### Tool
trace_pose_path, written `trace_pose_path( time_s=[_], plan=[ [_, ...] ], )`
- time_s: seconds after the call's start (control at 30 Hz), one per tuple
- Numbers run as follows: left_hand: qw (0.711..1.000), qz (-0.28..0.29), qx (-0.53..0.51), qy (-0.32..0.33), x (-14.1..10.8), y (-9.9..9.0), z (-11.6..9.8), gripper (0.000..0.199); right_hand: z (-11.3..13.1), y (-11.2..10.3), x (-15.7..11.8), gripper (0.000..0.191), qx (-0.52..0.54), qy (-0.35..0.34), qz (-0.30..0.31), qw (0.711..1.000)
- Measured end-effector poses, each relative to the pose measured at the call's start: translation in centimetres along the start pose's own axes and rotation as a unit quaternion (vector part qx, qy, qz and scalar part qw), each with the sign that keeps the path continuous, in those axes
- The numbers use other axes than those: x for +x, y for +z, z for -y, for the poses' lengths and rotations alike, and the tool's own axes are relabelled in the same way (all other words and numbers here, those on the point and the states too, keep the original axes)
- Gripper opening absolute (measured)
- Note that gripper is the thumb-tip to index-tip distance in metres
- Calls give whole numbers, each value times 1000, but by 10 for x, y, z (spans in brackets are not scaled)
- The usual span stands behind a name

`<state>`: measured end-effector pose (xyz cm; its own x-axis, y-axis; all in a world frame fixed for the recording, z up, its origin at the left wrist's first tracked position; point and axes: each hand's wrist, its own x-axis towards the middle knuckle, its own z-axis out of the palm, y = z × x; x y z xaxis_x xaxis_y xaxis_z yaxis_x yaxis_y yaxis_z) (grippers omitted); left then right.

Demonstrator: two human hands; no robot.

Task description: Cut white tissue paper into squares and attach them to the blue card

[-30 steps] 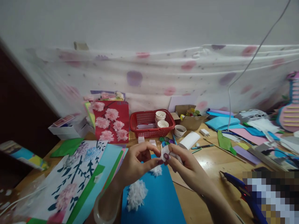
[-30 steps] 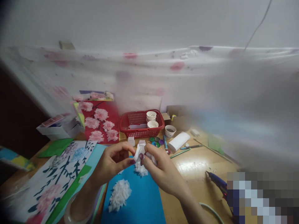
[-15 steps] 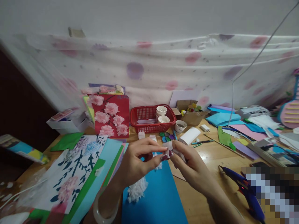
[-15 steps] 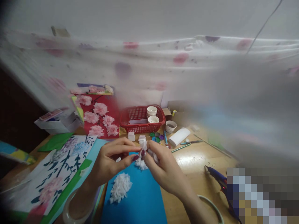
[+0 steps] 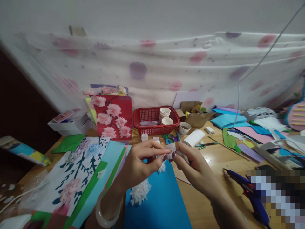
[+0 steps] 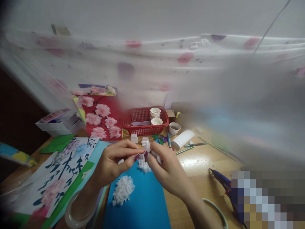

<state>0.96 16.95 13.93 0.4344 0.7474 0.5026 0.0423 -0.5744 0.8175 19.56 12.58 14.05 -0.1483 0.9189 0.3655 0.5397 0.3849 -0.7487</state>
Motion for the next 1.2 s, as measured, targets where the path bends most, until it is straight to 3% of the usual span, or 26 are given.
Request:
trace_pose_path(
  time_s=[0.8,1.2],
  plan=[
    [1000,2,10,8,-3,2,3,19,3,-2,-1,26,-6,5,6,1000],
    [999,-32,1,42,-2,7,-1,13,5,-2,-2,24,-12,-1,-1,1000]
  ],
)
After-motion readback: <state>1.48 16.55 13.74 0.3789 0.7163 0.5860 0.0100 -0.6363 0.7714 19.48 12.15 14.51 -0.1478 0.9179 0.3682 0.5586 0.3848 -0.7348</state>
